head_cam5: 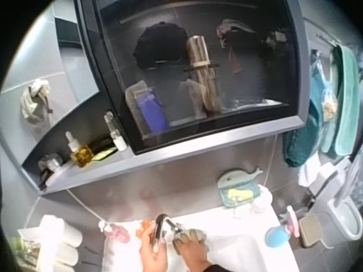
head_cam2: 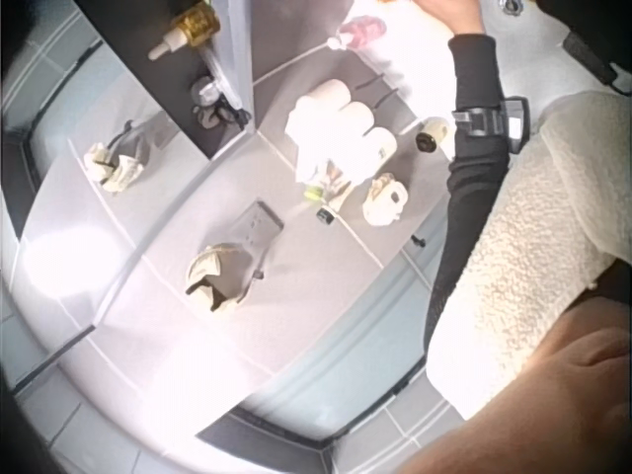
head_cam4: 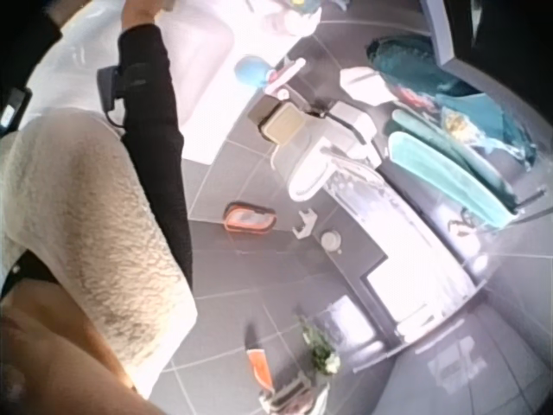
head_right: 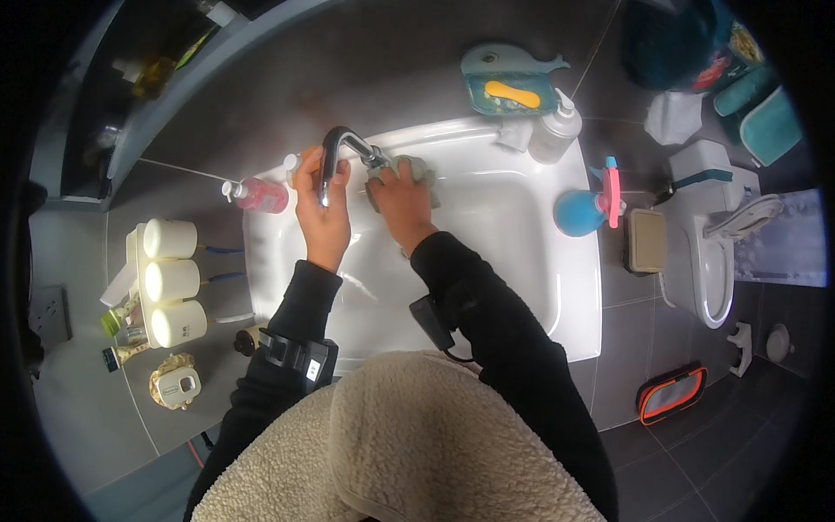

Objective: The person wipes the interior and rim of a white bathroom sink with a cloth, then rinses the cloth under the faucet. They move a spray bottle and soap dispenser aside to reach the sink surface, wipe around the faucet, and continue wiping the basin and rim.

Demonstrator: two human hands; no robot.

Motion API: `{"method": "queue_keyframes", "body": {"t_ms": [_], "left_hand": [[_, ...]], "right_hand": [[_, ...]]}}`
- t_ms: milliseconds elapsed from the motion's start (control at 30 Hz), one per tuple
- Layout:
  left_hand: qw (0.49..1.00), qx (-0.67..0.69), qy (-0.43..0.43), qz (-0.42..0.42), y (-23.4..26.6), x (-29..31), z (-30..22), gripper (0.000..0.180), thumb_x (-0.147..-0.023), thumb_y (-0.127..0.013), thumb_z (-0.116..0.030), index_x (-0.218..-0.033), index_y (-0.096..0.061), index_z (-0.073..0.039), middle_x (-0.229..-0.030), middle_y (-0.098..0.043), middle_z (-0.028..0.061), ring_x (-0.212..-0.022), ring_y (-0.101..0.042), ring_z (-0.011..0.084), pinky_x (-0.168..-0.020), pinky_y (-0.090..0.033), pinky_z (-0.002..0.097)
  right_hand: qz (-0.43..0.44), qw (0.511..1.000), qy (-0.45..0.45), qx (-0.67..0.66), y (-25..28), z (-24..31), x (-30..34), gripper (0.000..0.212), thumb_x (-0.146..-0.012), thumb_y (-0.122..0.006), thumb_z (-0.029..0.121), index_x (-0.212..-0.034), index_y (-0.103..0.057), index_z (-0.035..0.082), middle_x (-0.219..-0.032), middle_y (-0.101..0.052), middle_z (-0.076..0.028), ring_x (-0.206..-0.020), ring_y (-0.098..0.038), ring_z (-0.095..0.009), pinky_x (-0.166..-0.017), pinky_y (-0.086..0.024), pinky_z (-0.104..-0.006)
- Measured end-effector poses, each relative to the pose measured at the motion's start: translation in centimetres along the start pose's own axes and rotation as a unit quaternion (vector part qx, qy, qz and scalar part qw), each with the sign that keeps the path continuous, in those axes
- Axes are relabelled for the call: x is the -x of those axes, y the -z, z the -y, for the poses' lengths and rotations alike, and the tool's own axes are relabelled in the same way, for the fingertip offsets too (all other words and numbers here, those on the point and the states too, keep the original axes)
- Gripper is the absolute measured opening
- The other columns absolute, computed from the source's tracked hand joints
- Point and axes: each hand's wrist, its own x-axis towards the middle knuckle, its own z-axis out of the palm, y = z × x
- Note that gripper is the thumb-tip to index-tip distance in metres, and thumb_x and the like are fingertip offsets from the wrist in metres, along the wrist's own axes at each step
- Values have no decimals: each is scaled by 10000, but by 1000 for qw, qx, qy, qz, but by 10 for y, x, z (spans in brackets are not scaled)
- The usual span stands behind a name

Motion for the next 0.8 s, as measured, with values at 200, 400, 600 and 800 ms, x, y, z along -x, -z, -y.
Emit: {"method": "queue_keyframes", "body": {"t_ms": [200,400,600,800], "left_hand": [[1000,-27,-9,-4,2,-1,3,413,-960,-557,-82,-1351,-479,26,-1245,-615,198,-1168,-623,274,-1017,-454,357],[999,-42,-9,3,3,0,0,414,-960,-557,-79,-1350,-477,33,-1251,-610,196,-1158,-629,264,-1026,-449,355],[1000,13,-8,-8,-3,1,0,412,-978,-534,-65,-1367,-443,33,-1247,-611,183,-1163,-627,239,-1029,-448,351],[1000,23,9,3,-1,1,0,414,-980,-541,-65,-1370,-437,24,-1246,-612,180,-1160,-629,235,-1027,-448,348]], "right_hand": [[56,966,-115,-225,1,-32,-5,513,-691,-704,-25,-1140,-677,223,-1170,-654,0,-1173,-534,-304,-921,-515,-371],[-132,903,-264,-314,1,-73,23,510,-680,-716,-7,-1160,-669,158,-1148,-678,-85,-1125,-579,-348,-924,-508,-412],[-199,931,-198,-231,23,-70,52,598,-661,-706,-69,-1219,-640,135,-1219,-643,-101,-1208,-545,-355,-923,-516,-411],[-50,992,-74,-86,3,-12,17,531,-697,-726,-17,-1175,-655,202,-1258,-572,-39,-1225,-495,-341,-916,-536,-417]]}}
